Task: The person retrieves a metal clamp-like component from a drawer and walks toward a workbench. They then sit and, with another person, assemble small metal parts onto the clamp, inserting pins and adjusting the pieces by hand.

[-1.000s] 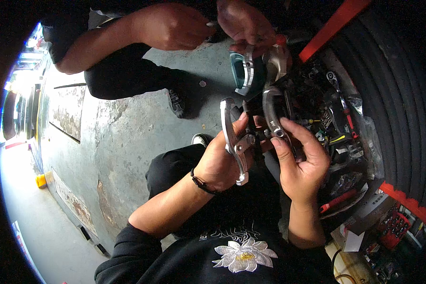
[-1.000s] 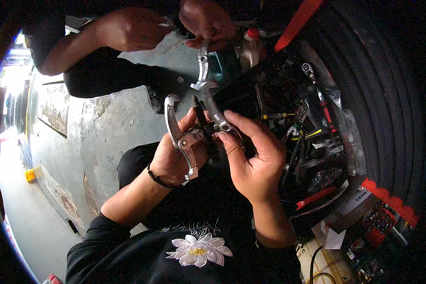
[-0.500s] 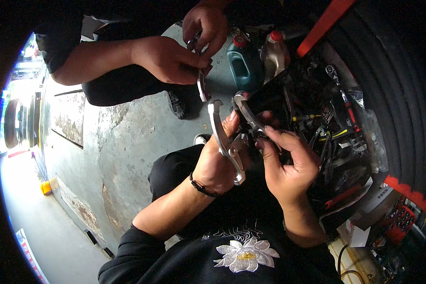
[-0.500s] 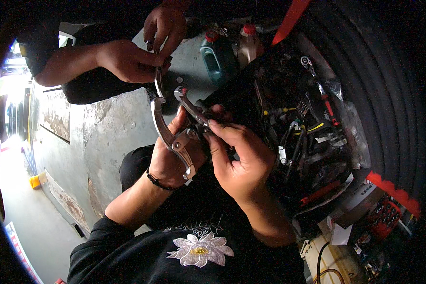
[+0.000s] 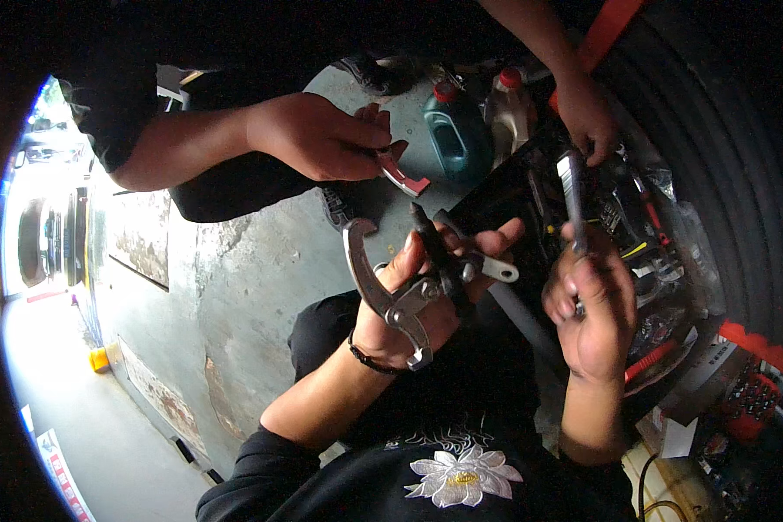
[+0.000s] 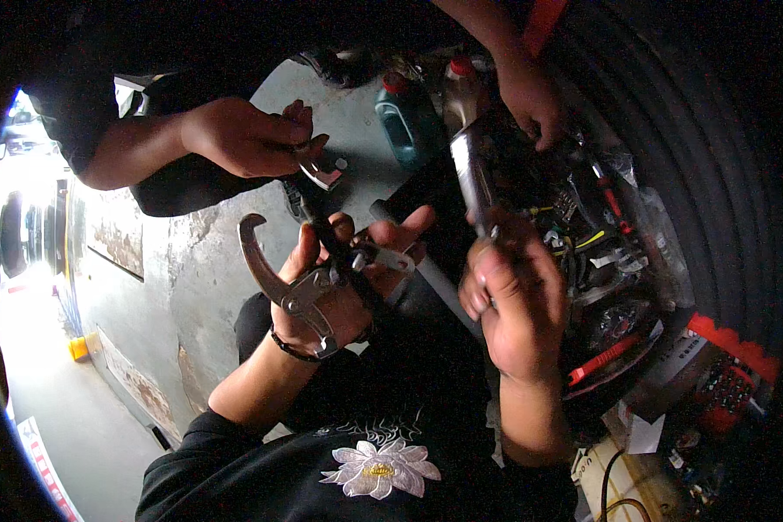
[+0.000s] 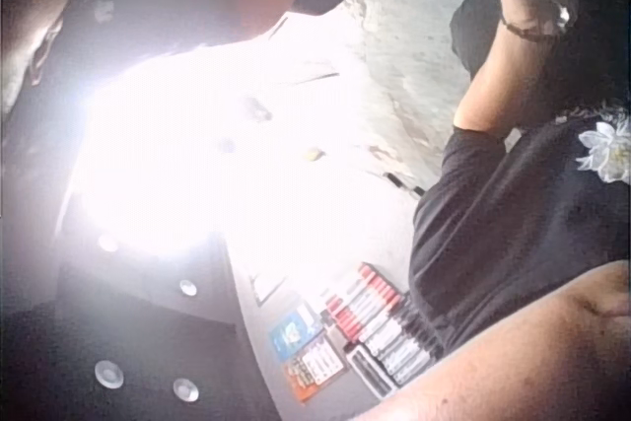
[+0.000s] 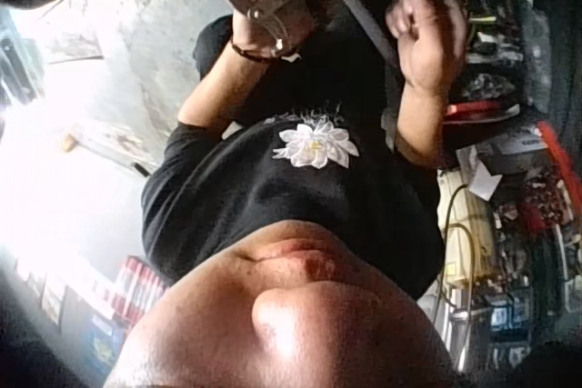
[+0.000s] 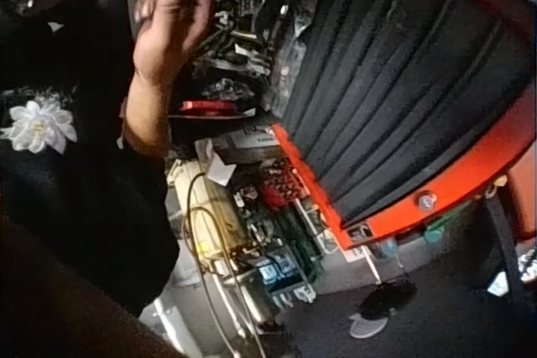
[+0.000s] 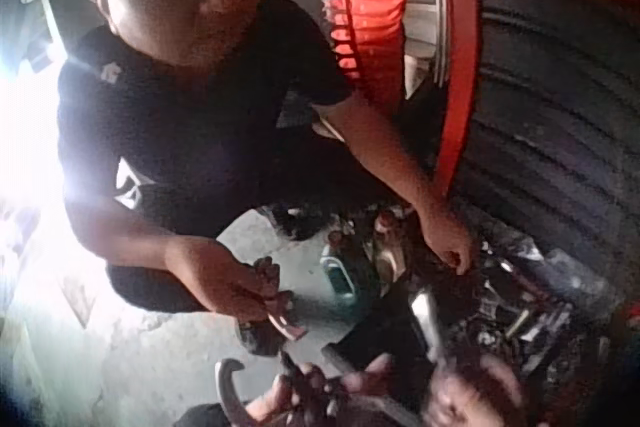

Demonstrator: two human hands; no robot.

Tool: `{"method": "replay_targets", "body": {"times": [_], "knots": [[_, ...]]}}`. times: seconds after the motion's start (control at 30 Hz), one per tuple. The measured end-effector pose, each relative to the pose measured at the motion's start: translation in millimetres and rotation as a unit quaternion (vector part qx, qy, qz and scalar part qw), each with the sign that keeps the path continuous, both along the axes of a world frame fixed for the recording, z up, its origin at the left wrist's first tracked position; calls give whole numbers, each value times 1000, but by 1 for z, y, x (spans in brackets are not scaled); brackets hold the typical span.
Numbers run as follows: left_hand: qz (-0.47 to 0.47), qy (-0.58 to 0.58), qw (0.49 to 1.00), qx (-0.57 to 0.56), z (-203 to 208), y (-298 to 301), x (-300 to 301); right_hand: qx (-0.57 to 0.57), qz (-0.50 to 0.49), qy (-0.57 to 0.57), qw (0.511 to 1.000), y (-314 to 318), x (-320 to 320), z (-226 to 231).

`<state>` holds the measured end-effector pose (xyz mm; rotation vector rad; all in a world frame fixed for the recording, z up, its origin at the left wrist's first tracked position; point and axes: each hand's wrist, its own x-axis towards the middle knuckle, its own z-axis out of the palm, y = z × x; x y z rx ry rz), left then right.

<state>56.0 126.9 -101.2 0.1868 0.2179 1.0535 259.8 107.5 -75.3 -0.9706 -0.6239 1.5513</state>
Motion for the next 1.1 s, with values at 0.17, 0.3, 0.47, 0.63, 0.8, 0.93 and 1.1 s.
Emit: {"method": "replay_targets", "body": {"times": [0.17, 0.3, 0.47, 0.63, 0.8, 0.93, 1.1], "knots": [[-25, -24, 998, -43, 0, -4, -3, 65, -12, -191, 979, -14, -10, -1], [-30, -3, 998, -54, -3, -6, -3, 127, 19, -214, 968, -7, -18, -5], [-21, 13, 998, -64, -7, -7, -4, 145, 38, -170, 974, 0, -23, -8], [-23, -1, 997, -72, -6, -6, -2, 110, 26, -161, 981, -3, -18, -4], [-16, 6, 993, -118, -4, -4, 2, 72, 31, -147, 986, 1, -16, -2], [-17, 26, 997, -77, -6, -3, 3, 147, 67, -169, 972, 6, -18, -7], [-14, 10, 995, -100, -7, -5, 4, 185, 43, -173, 967, 5, -18, -17]]}}
